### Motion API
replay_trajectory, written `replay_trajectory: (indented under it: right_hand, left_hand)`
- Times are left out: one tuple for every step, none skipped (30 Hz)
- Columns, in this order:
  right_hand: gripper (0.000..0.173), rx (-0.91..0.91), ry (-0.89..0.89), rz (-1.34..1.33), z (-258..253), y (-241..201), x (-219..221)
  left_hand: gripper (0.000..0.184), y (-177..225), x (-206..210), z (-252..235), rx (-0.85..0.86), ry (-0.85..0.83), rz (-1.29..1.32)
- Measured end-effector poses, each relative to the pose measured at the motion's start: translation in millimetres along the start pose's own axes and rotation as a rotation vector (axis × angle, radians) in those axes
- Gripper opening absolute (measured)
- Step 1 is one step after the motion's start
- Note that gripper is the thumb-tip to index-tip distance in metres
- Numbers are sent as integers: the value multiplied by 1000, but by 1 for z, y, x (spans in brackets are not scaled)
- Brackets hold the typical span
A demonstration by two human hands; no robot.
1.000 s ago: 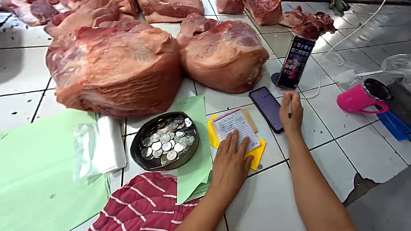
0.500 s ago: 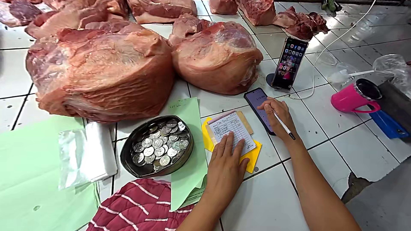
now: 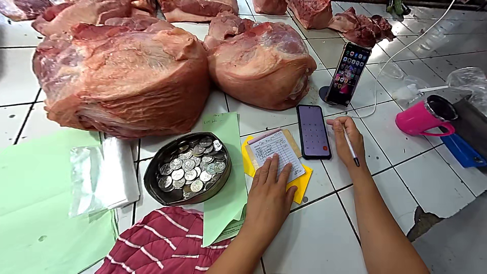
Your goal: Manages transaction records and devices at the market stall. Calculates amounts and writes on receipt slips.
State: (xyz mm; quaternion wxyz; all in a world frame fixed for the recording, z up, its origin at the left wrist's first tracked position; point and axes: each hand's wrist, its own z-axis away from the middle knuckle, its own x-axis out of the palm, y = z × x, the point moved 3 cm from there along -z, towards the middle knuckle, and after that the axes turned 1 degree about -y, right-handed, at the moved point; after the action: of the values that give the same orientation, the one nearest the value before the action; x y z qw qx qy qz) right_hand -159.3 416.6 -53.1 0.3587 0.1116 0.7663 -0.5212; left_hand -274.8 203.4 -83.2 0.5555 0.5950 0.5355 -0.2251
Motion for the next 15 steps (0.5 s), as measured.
replay_trajectory:
  right_hand:
    - [31, -81, -19, -6, 1, -1, 3]
    - [29, -163, -45, -18, 1, -1, 7]
    - [27, -234, -75, -36, 2, -2, 12]
    - [26, -288, -98, -57, 3, -4, 17]
    - [26, -322, -115, -73, 3, -6, 20]
    - [26, -342, -124, -78, 4, -8, 23]
    - [27, -353, -131, -63, 4, -9, 26]
    - [27, -358, -139, -34, 3, -10, 28]
    - [29, -359, -145, 0, 3, -10, 30]
    - [29, -354, -153, 19, 2, -9, 30]
    - [29, -345, -157, 13, 1, -8, 29]
    - [29, -334, -151, -7, 1, -7, 26]
    - [28, -316, -146, -36, 0, -5, 22]
    - [28, -296, -139, -56, 1, -4, 16]
    - [27, -282, -137, -64, 1, -2, 10]
  left_hand:
    - [47, 0, 0, 0, -1, -1, -1]
    - [47, 0, 1, 0, -1, -3, -1]
    - [47, 0, 1, 1, 1, -5, -2]
    - [47, 0, 1, 1, 2, -6, -5]
    - [47, 0, 1, 1, 1, -8, -7]
    - [47, 0, 1, 1, -1, -9, -8]
    - [48, 0, 1, 1, -2, -9, -9]
    - [47, 0, 1, 0, -2, -9, -11]
    - [48, 0, 1, 0, -2, -9, -13]
    - [48, 0, 1, 1, -3, -10, -14]
    - [48, 0, 1, 1, -3, -10, -16]
    - [48, 0, 1, 0, -1, -10, -17]
    - [48, -1, 0, 0, -3, -16, -15]
    - [48, -1, 0, 0, -5, -20, -13]
    - [48, 0, -1, 0, -7, -22, -9]
